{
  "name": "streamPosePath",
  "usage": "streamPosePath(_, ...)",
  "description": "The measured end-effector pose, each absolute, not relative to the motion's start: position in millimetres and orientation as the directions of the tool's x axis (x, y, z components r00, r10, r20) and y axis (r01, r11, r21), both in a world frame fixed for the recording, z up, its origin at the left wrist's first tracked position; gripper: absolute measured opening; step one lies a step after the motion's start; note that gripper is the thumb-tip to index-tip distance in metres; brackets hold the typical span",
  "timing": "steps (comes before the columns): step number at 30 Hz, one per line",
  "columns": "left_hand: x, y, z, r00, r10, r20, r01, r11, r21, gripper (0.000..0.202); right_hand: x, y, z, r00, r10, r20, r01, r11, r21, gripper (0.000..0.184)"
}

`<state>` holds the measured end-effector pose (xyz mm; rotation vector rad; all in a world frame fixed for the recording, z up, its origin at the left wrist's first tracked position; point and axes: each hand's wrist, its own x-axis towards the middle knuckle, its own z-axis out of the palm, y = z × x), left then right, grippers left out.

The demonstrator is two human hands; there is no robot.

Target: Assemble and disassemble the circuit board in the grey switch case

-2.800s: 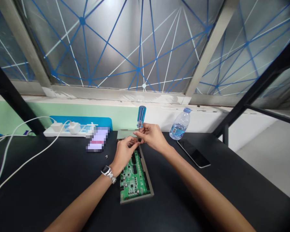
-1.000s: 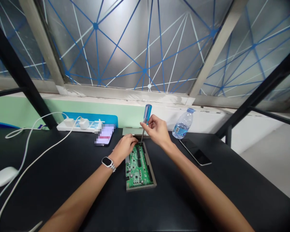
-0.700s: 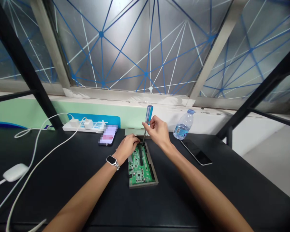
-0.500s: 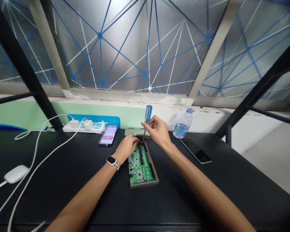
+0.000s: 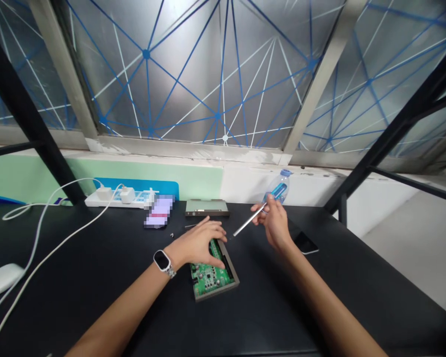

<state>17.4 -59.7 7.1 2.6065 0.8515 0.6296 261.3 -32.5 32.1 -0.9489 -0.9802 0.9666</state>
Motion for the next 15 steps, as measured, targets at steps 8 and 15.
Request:
streamPosePath(8, 41.1, -67.1, 8.1, 0.696, 0.651, 0.303, 0.617, -0.758, 0.211, 0.048, 274.8, -35.6, 10.6, 0.165, 0.986, -0.022, -0.421, 0.05, -0.906, 0.043)
streamPosePath(15, 32.6, -62.3, 14.0, 0.483, 0.852, 0.203, 0.858, -0.507, 0.089, 0.043, 262.6, -42.1, 3.5, 0.149, 0.988, -0.041, -0.381, 0.019, -0.925, 0.042)
